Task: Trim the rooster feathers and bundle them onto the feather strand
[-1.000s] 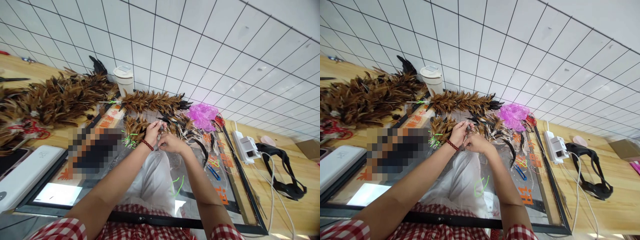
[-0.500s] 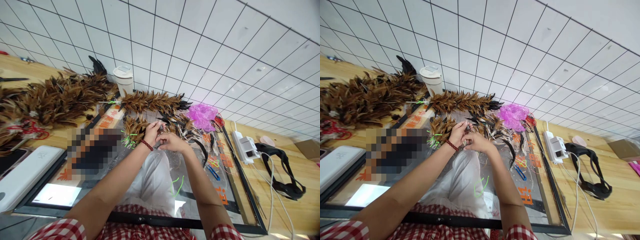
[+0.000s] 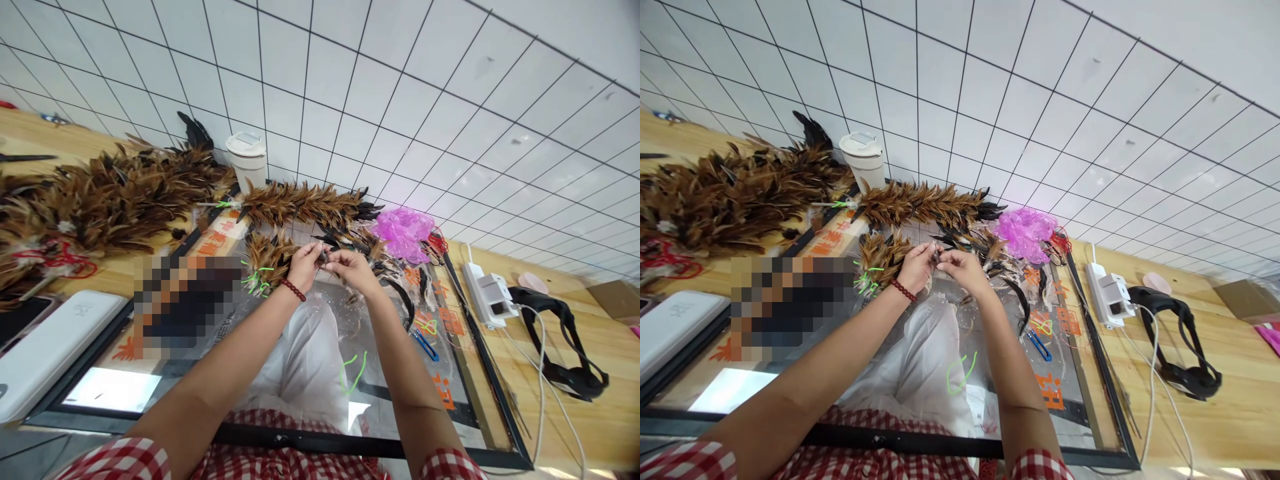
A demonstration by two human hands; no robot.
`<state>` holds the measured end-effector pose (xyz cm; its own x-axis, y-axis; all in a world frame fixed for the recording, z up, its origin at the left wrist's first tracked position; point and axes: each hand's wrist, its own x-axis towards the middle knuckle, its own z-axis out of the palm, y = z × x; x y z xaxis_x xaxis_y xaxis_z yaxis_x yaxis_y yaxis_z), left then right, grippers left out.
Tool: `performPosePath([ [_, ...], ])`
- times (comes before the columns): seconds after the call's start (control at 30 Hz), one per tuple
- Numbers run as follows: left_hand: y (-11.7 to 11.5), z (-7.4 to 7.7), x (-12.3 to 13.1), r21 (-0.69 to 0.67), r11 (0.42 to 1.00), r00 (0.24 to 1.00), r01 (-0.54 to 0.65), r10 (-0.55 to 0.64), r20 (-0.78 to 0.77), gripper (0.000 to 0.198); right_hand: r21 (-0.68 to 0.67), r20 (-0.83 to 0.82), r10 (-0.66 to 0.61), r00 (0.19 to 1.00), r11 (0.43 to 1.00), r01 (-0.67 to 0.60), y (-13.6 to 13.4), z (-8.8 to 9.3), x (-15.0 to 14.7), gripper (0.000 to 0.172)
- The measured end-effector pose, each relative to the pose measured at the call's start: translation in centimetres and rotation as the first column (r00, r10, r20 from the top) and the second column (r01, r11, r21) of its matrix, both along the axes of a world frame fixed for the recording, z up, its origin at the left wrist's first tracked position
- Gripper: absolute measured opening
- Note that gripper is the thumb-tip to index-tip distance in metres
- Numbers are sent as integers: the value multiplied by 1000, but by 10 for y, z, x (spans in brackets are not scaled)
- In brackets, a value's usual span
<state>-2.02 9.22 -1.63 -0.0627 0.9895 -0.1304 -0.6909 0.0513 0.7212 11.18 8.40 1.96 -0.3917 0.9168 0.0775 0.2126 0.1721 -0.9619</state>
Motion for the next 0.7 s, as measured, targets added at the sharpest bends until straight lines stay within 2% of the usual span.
performPosePath([
  [0.07,0,0,0,14,1000,1000,10,-9,-22,30,-143,-134,-150,980,981,131,1,0,-4,29],
  [0.13,-1,0,0,31,999,999,18,-17,-34,28,-211,-201,-227,953,960,184,2,-2,-9,39],
  [0.33,-1,-2,1,21,999,999,31,-31,-15,29,-239,-317,-353,880,928,286,2,-7,-19,45],
  [0.47,-3,-2,2,32,997,997,69,-67,-35,31,-252,-315,-399,861,910,329,0,-4,-20,47],
  [0.7,-6,2,2,34,986,986,164,-162,-49,36,-254,-245,-364,899,919,303,0,-3,-17,49],
])
